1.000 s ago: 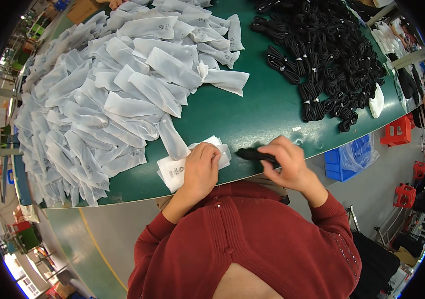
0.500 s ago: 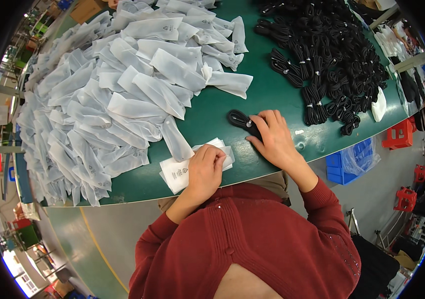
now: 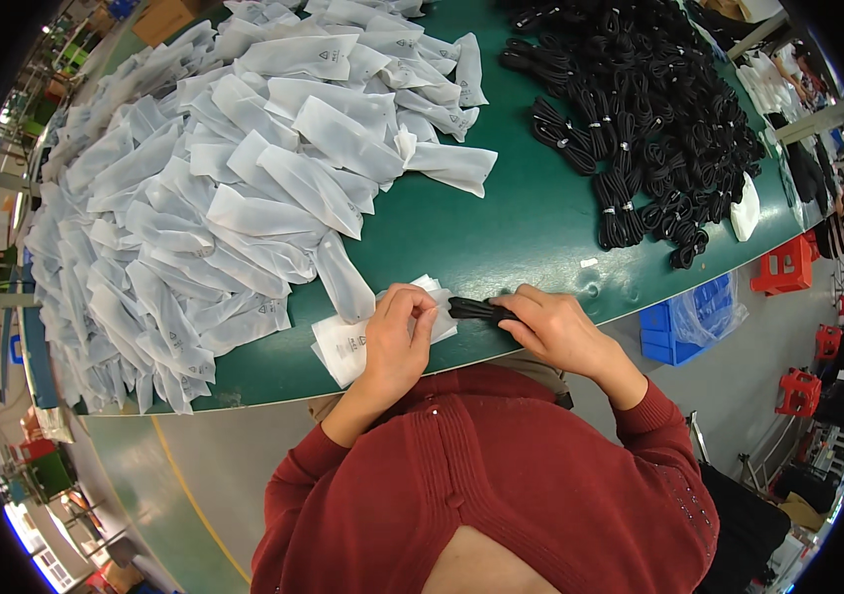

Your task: The person packs cables by picking up bundled cables one by one, inserting each cable into a plastic packaging sleeve by hand, and placing the packaged cables onto a pile on the table.

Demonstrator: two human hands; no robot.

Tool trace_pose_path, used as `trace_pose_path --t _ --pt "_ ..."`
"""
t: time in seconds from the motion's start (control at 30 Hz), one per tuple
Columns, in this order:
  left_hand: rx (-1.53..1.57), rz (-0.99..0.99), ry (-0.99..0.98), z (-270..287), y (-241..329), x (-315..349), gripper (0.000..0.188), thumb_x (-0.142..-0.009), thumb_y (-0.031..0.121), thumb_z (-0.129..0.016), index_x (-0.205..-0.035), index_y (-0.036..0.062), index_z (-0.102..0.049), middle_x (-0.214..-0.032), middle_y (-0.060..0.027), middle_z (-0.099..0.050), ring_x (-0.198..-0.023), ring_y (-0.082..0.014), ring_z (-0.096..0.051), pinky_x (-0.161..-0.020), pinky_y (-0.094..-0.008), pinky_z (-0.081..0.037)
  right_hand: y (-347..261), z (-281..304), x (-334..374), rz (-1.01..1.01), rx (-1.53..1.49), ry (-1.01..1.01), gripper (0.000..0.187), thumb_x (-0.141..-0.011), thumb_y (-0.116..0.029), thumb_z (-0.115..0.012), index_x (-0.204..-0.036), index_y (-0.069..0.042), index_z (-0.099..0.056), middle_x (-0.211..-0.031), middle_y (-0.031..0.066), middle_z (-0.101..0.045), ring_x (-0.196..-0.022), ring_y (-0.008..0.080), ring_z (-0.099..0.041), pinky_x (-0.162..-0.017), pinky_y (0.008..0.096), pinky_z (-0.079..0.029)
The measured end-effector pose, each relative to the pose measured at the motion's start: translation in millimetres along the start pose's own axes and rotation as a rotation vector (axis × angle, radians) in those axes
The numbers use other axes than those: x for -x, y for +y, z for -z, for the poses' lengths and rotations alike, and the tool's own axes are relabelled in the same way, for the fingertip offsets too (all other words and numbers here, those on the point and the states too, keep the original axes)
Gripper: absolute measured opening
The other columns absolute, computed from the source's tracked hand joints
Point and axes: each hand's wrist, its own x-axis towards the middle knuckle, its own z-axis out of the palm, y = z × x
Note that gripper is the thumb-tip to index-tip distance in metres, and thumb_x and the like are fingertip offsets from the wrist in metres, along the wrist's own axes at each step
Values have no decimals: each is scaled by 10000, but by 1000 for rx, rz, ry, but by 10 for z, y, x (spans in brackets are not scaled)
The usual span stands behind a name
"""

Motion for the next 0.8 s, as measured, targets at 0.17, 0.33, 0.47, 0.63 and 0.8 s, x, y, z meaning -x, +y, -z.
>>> trace_pose_path --t 0.17,0.33,0.47,0.63,0.8 --pt "37 -64 -50 19 5 15 139 -829 -42 -653 -907 21 -558 -951 -113 -604 -848 -295 -589 -770 -375 -474 42 -102 -49 -247 -580 -153 244 -975 -164 -613 -1160 -7 -590 -807 99 -660 -613 215 -622 -561 342 -482" --pt "-205 -358 -114 98 166 -91 189 -764 -36 -678 -904 33 -570 -1014 -113 -618 -943 -318 -576 -827 -405 -451 45 -197 -130 -377 -707 -110 228 -965 -142 -619 -1170 -42 -626 -878 100 -651 -717 196 -576 -701 302 -497" --pt "-137 -245 -20 149 113 -189 196 -766 -52 -682 -905 22 -566 -1016 -134 -620 -934 -342 -580 -827 -416 -470 -68 -190 -213 41 -418 54 295 -874 -2 -678 -1163 -61 -694 -1036 106 -569 -979 246 -562 -825 317 -477" --pt "-24 -138 -117 283 220 -322 152 -815 -46 -649 -916 22 -558 -1029 -134 -621 -965 -304 -594 -855 -361 -480 -128 -228 -284 -28 -495 271 365 -875 7 -704 -1220 4 -583 -1162 128 -586 -867 157 -575 -774 270 -485" --pt "516 194 -186 326 233 -454 58 -917 -10 -593 -957 14 -559 -1169 -118 -572 -1079 -183 -581 -955 -325 -458 -150 -236 -490 98 -720 499 322 -828 4 -768 -1088 -20 -581 -1164 140 -568 -815 124 -578 -693 260 -498"
